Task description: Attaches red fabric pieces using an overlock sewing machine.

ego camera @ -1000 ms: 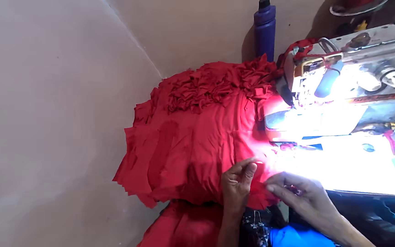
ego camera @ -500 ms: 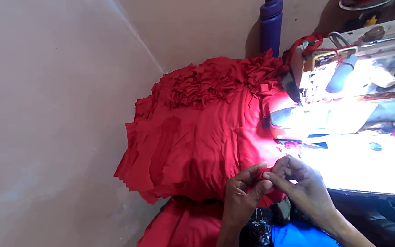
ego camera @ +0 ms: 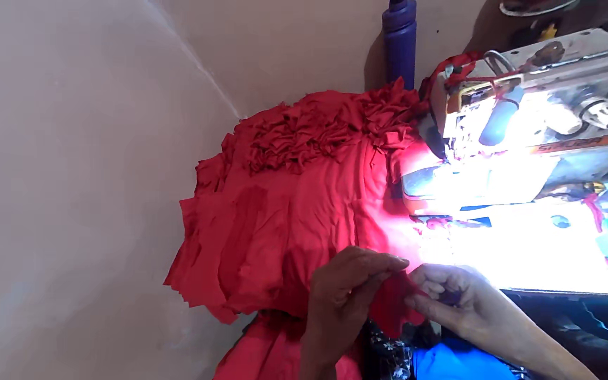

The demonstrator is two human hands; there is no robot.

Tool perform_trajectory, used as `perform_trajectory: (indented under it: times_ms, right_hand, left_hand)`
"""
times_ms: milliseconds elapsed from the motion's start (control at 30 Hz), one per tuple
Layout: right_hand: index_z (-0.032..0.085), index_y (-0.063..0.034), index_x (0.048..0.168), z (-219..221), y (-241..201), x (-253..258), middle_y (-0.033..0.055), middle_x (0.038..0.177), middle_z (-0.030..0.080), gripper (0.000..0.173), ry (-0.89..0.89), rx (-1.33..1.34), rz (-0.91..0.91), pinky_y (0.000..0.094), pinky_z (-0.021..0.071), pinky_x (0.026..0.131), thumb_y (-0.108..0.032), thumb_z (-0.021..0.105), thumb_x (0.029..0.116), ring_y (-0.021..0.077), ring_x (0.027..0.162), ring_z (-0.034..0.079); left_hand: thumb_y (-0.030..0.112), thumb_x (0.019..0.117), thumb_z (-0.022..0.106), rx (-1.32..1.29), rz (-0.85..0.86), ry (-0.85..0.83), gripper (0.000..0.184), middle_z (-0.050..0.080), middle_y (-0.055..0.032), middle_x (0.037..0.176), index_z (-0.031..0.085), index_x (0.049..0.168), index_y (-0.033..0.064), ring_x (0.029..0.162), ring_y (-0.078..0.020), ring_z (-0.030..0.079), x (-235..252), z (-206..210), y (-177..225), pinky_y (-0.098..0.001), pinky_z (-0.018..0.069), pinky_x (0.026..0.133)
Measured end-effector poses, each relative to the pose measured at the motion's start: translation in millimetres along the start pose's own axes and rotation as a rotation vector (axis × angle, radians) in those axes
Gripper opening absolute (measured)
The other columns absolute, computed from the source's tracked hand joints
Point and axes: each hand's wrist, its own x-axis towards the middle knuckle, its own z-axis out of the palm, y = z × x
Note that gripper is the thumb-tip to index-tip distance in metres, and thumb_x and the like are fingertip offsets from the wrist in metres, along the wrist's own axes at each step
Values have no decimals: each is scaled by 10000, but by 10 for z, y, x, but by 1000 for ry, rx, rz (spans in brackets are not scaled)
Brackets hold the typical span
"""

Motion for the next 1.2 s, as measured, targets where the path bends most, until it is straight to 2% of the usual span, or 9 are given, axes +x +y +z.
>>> perform_trajectory:
  times_ms: [100, 167, 233, 300, 500, 700, 833, 1000, 1200]
  right_hand:
    - [671, -106, 963, -37, 10, -6, -133, 750, 582, 92, 106, -73, -15, 52, 425, 578, -169, 699, 902, -126, 668, 518]
    - [699, -112, 1136, -135, 5, 27, -35, 1070, 690, 329, 135, -265, -92, 121, 534, 803, -346, 730, 906, -56, 993, 627]
    - [688, -45, 1207, -213, -60, 89, 100, 1225, 682, 468, 116, -333, -190, 245, 487, 974, -393, 723, 897, 73, 1168, 601]
    - [688, 16, 1169, -239, -94, 130, 89, 1187, 695, 425, 116, -224, -252, 218, 467, 1021, -322, 730, 915, 41, 1169, 596]
    - [679, -52, 970, -257, 267, 207, -112, 823, 668, 65, 406, 26, -51, 101, 526, 692, -74, 631, 932, -87, 738, 609]
    - [673, 46, 1053, -471, 630, 304, -36, 816, 666, 188, 632, -144, 210, 139, 522, 698, -117, 613, 982, -56, 725, 610]
    - [665, 39, 1044, -458, 654, 238, -28, 806, 642, 192, 677, -179, 213, 125, 501, 663, -136, 644, 968, -65, 702, 582]
    - [696, 47, 1074, -378, 671, -12, -4, 944, 721, 242, 746, -187, 103, 108, 542, 746, -134, 658, 918, -72, 838, 650]
    - [756, 16, 984, -449, 634, -96, 21, 983, 736, 193, 824, -275, 10, 76, 522, 743, -134, 663, 907, -81, 853, 645]
  left_hand:
    - [135, 1024, 601, 28, 83, -60, 164, 687, 20, 975, 755, 1057, 87, 957, 19, 627, 214, -4, -34, -138, 521, 870]
    - [112, 1025, 596, 16, 117, -189, 175, 692, -32, 955, 759, 1060, 57, 942, -8, 634, 357, 21, -4, -147, 520, 865]
    - [81, 1015, 598, 49, 131, -302, 177, 689, -91, 931, 762, 1046, 23, 925, -39, 640, 467, 102, 91, -139, 509, 864]
    - [60, 996, 611, 110, 138, -313, 177, 709, -120, 898, 775, 1020, -4, 897, -53, 654, 554, 206, 141, -135, 500, 861]
    - [68, 904, 697, 112, -82, -180, 165, 743, -43, 952, 761, 1044, 9, 855, -56, 683, 921, 400, -479, -243, 558, 784]
    - [-3, 885, 727, 209, -270, -80, 195, 722, -141, 918, 709, 1079, -19, 787, -202, 688, 1088, 980, -1262, -374, 571, 734]
    - [61, 856, 747, 538, -187, 26, 155, 695, -162, 986, 736, 999, 2, 957, -322, 661, 1014, 1200, -1190, -499, 511, 822]
    - [172, 852, 735, 734, 35, 133, 112, 729, -98, 830, 786, 818, 78, 825, -276, 700, 674, 1441, -969, -437, 527, 766]
    - [140, 876, 709, 794, -42, 93, 166, 773, -101, 996, 826, 989, 109, 970, -301, 721, 523, 1614, -851, -471, 513, 957]
